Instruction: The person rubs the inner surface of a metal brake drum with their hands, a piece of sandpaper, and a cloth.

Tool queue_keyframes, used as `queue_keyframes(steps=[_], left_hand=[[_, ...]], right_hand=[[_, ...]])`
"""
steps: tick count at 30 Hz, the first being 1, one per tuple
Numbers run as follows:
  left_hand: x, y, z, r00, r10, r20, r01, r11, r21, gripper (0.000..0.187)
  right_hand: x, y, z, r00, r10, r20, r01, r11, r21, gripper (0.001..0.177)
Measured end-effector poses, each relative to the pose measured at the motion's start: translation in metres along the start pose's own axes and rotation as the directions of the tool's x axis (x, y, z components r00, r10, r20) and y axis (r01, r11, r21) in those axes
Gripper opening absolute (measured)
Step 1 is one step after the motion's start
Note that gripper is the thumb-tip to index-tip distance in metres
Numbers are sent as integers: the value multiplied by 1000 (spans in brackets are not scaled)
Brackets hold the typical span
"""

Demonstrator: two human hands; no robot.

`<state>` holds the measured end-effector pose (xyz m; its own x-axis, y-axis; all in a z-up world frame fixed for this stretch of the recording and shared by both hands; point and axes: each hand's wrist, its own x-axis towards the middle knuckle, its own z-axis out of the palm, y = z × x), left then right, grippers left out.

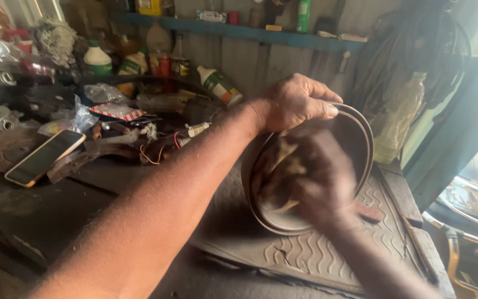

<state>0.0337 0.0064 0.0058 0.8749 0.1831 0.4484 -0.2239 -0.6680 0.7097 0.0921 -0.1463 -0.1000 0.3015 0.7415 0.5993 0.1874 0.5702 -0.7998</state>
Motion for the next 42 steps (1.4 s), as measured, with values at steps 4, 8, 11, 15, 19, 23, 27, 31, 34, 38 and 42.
queue_keyframes(steps=[4,8,11,15,19,23,27,31,34,38,42], left_hand=[[-6,-4,-10,998,54,-18,-52,994,95,46],[-14,-12,-13,997,70,23,-68,993,-96,50],[-15,-13,-13,996,84,34,-82,995,-51,48],[7,-10,-1,1000,-3,8,4,999,-49,43],[9,-11,-3,999,45,-2,-45,994,96,41],[15,-11,-3,999,36,-26,-35,999,39,40],[17,-7,6,998,-46,-35,49,995,86,42],[14,0,8,998,-23,-58,31,989,145,43],[13,-8,4,999,-4,-50,9,994,107,42],[24,-30,-2,998,-56,-28,57,998,28,40],[34,-35,-2,986,-144,-87,157,975,157,39]], right_hand=[[-25,20,28,973,223,63,-187,917,-353,50],[-15,-4,-15,786,275,553,428,403,-809,49],[11,-34,-22,544,839,-6,460,-304,-834,42],[14,-61,-50,807,24,590,578,-233,-782,45],[22,-43,-64,725,-126,677,536,-515,-669,46],[4,-11,-67,833,-141,534,387,-542,-746,57],[-32,25,-62,932,-24,363,338,-315,-887,30],[-34,34,-44,965,115,236,223,118,-968,38],[-30,16,-30,921,349,176,-51,554,-831,45],[-17,-45,-44,846,530,-54,-514,784,-348,41],[-11,-71,-38,918,348,-193,-355,935,-4,33]])
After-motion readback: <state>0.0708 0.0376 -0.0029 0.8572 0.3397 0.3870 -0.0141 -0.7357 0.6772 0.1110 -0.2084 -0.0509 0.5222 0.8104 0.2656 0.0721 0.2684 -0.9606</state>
